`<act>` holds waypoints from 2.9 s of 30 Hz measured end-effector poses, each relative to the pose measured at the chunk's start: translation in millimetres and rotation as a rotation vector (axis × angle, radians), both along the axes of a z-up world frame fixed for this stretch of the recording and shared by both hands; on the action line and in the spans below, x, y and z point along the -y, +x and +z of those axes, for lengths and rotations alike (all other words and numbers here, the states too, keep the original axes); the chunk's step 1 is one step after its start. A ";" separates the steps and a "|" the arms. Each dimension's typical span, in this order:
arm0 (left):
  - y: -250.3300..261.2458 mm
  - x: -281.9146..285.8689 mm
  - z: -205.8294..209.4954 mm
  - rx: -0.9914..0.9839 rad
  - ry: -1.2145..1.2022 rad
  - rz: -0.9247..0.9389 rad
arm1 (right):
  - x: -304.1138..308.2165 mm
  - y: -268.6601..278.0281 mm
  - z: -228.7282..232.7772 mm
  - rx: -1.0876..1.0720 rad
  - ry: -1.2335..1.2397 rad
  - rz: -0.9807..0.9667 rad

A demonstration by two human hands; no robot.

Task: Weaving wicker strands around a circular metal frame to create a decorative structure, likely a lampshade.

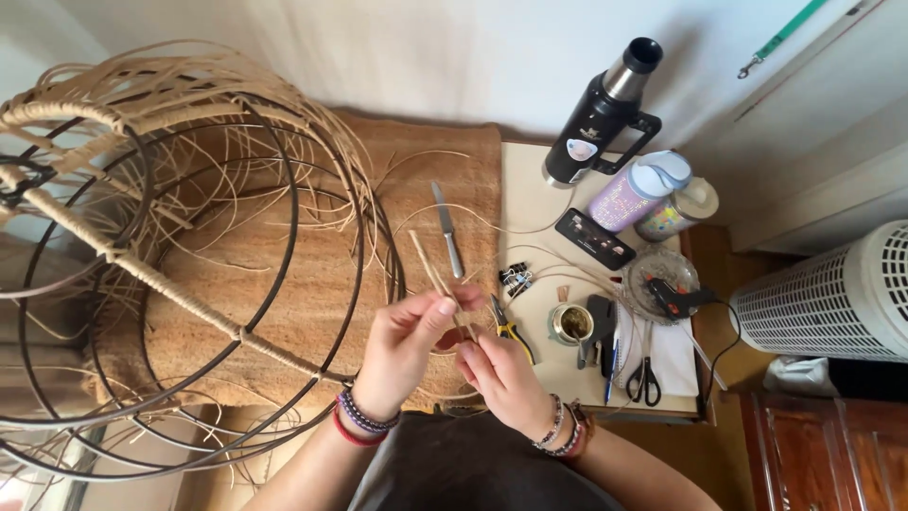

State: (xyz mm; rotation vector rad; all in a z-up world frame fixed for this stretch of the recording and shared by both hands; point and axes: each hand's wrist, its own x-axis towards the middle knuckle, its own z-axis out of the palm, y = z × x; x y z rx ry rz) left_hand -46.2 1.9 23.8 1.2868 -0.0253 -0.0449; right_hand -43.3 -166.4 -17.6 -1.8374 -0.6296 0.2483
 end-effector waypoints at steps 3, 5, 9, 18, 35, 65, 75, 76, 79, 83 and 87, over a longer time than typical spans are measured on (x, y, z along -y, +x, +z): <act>-3.8 4.1 -0.7 -0.041 -0.100 -0.017 | -1.4 -0.2 7.2 0.003 0.022 0.014; -5.0 5.1 -4.5 -0.015 -0.147 -0.032 | 0.6 -0.4 2.0 -0.006 0.010 0.023; -7.8 8.3 -10.6 0.061 -0.186 0.001 | -0.2 -0.7 11.4 -0.038 -0.014 0.048; -17.1 4.7 0.1 0.088 -0.137 0.111 | -2.6 -2.5 13.6 -0.082 0.038 0.063; -47.7 -75.6 50.1 0.845 1.450 0.238 | -39.8 12.1 80.7 0.255 -0.260 0.185; -205.7 -282.2 -5.3 0.086 1.479 -0.108 | -126.9 -28.1 75.3 0.288 -0.617 0.467; -188.8 -205.3 3.1 0.100 1.214 0.016 | -210.9 -64.9 98.3 0.344 -0.616 0.683; -194.4 -217.8 1.1 0.104 1.213 0.015 | -202.7 -56.4 91.7 0.346 -0.617 0.679; -206.3 -251.2 -7.0 0.133 1.268 -0.055 | -180.6 -38.8 77.5 0.241 -0.613 0.647; -199.4 -272.0 -7.6 0.146 1.219 -0.117 | -187.1 -35.3 76.3 0.261 -0.733 0.609; -175.3 -224.5 11.3 0.119 1.016 -0.177 | -221.5 -59.7 83.7 0.355 -0.589 0.696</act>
